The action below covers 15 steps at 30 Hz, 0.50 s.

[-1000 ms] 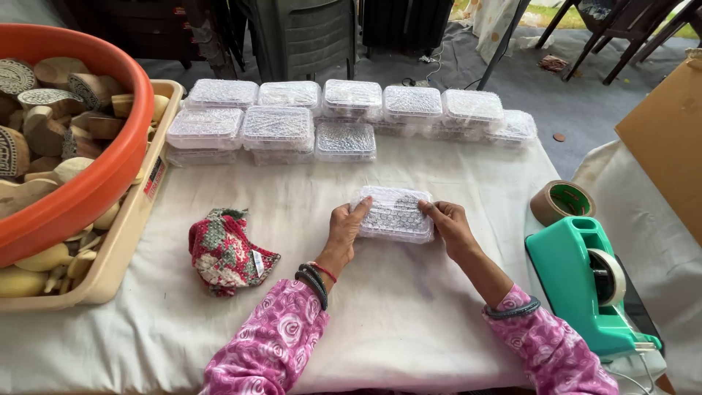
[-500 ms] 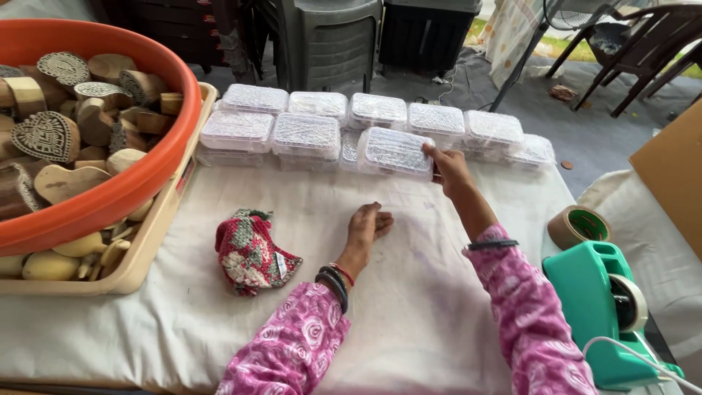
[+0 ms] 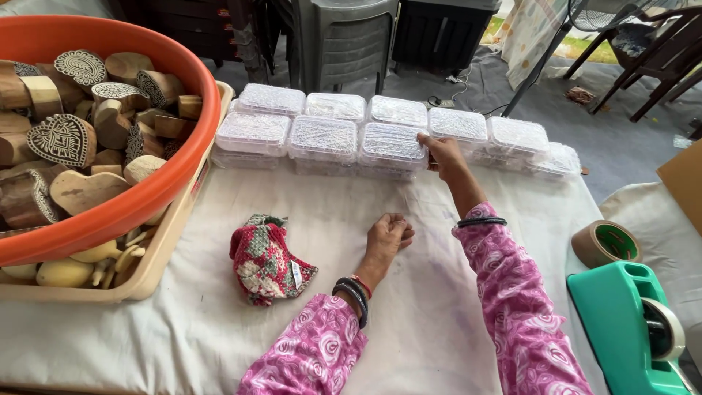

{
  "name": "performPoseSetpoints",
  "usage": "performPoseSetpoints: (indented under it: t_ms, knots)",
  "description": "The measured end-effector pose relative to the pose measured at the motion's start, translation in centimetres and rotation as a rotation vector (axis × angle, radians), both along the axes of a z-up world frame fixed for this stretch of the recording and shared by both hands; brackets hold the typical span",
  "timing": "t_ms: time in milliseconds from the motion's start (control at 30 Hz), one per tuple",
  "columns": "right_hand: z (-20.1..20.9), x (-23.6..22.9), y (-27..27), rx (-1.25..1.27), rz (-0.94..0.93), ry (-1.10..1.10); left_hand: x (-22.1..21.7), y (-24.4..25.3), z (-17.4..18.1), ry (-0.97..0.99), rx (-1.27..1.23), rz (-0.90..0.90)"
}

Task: The person wipes and cleans wooden stamps using a patterned cloth. They pick up a stamp from a container, wipe it thoroughly, and place it on the table, repeating the process for multiple items.

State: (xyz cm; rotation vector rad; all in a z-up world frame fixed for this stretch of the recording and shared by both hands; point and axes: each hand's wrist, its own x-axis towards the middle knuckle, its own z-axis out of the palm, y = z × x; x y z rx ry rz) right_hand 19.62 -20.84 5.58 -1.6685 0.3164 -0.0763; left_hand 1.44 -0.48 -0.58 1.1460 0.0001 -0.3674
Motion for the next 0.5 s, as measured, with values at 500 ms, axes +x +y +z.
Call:
performPoseSetpoints:
  t_ms: [500]
  knots:
    - [2.6, -3.0, 2.3, -0.429, -0.019, -0.041, -0.9, 0.6, 2.6, -0.012, 0.146, -0.034]
